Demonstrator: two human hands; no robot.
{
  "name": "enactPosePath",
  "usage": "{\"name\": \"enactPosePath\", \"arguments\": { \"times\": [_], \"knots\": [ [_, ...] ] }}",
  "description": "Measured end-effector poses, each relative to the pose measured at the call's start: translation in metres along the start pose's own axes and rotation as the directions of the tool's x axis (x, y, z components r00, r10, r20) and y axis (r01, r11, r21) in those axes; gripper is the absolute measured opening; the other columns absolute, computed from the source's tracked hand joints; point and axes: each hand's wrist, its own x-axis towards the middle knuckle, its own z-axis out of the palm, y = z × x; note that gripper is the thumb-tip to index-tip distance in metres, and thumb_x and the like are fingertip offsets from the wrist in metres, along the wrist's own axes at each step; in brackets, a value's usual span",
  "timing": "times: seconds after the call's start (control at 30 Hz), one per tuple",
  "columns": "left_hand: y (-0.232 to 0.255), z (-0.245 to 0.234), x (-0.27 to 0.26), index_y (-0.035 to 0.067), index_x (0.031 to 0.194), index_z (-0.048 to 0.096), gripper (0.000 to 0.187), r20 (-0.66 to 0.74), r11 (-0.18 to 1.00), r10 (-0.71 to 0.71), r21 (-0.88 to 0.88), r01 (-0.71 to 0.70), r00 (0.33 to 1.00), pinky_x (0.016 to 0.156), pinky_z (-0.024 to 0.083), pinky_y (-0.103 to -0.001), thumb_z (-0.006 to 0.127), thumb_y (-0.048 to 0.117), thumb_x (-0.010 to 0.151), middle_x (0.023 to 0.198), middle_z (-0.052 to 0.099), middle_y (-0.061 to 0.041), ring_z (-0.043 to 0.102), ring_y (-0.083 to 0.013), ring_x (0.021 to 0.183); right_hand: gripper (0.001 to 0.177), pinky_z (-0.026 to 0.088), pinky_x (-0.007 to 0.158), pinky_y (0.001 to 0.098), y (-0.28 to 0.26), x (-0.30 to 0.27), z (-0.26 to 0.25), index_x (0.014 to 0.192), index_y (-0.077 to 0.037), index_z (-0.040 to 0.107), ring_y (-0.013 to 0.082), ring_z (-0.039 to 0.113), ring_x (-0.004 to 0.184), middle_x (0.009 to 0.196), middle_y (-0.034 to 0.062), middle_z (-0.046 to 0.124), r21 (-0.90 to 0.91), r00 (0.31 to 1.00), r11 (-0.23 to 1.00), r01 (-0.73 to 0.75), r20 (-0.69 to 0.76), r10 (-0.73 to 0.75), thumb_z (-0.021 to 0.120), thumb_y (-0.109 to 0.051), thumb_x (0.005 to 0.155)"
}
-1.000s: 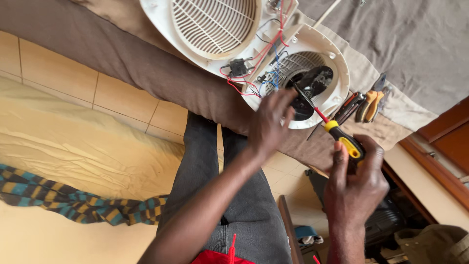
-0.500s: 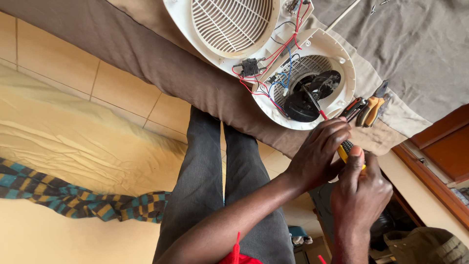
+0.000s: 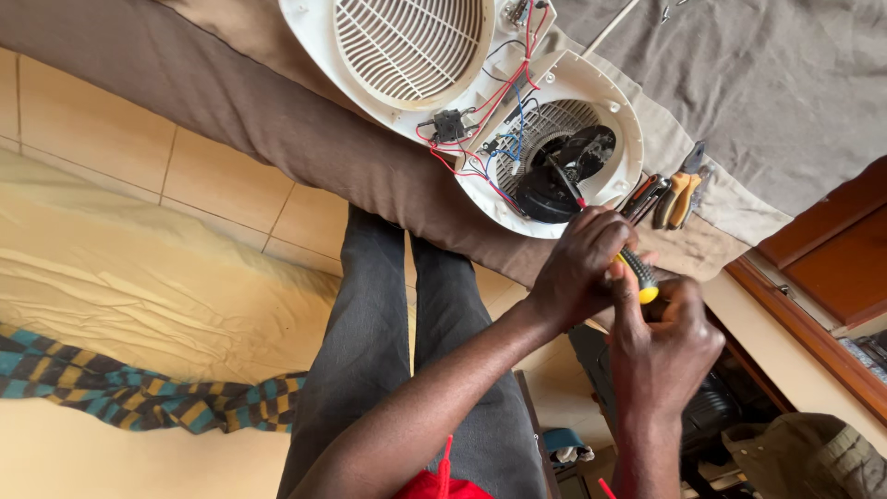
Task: The person removes the fan blade from a disassembled electric fan, then uses a screwdriver to tighten screws on the motor housing. The fan remains open on the bed with tools nearby.
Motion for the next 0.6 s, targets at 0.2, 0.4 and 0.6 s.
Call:
{"name": "enactPosePath", "arguments": {
  "times": [0.2,0.4,0.6],
  "knots": [
    [-0.014,-0.005,0.013,0.010,0.087,0.055,0.025,0.227,0.998,0.014,0.053,-0.027,0.974,0.088,0.048,-0.039,0.069,0.025,0.102,0.090,0.060,-0.007,0.063,-0.0261,0.091,0.031,0.061,0.065,0.0343,0.013,-0.007,-0.006,0.117,0.001,0.064,0.0214,0.074,0.080,0.097,0.0171,0.074,0.125,0.852,0.850,0.512,-0.200,-0.484,0.069,-0.029,0.109],
    [0.001,-0.007,0.001,0.004,0.094,0.056,0.021,-0.051,0.995,0.098,-0.003,-0.098,0.994,0.096,0.047,-0.045,0.069,0.020,0.092,0.094,0.059,-0.009,0.059,-0.0311,0.102,0.032,0.057,0.057,0.0398,-0.003,-0.002,-0.007,0.108,0.001,0.065,0.0205,0.073,0.060,0.068,0.0174,0.073,0.116,0.995,0.991,-0.069,0.083,0.060,0.072,-0.029,0.100],
    [-0.030,0.007,0.017,0.014,0.097,0.060,0.018,0.293,0.998,0.066,-0.037,-0.058,0.954,0.086,0.048,-0.039,0.076,0.022,0.095,0.096,0.063,-0.002,0.063,-0.0206,0.097,0.032,0.059,0.065,0.0284,0.007,-0.005,-0.013,0.131,0.003,0.059,0.0192,0.073,0.076,0.096,0.0171,0.074,0.100,0.862,0.858,0.503,-0.135,-0.489,0.066,-0.019,0.109]
  ]
}}
